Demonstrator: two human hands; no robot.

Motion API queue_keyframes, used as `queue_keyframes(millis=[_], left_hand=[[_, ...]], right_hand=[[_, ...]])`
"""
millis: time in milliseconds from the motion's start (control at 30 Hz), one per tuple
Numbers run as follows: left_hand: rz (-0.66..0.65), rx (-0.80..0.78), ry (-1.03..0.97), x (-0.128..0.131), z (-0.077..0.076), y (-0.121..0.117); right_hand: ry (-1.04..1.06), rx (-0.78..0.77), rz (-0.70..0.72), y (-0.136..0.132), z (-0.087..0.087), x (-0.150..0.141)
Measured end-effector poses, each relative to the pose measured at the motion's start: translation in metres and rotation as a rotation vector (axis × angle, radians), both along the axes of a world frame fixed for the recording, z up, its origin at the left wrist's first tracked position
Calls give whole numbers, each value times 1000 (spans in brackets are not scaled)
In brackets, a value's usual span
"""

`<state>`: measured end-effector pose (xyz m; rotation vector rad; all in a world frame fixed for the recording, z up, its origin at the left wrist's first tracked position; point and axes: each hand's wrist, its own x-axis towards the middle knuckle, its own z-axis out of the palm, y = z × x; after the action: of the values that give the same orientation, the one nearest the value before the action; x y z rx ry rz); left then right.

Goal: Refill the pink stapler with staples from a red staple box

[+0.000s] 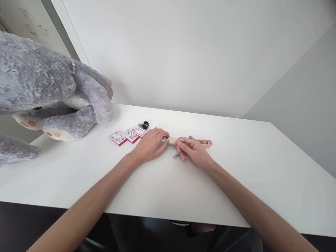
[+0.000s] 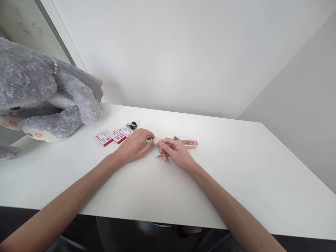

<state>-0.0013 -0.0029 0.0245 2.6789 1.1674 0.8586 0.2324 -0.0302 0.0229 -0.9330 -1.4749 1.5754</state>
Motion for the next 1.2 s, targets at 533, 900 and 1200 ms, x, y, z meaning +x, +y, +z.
queue_keyframes(millis=[533,900,1200], left_hand=[[19,-39,-15,0,-1,-1],[26,-55,-4,2,1,-1],[44,-101,16,2,0,-2]], right_hand=[[-371,679,204,-18,-11,-12],[-511,971,383,-29,-10,-21],[-357,1043,223,-25,-16,-27]])
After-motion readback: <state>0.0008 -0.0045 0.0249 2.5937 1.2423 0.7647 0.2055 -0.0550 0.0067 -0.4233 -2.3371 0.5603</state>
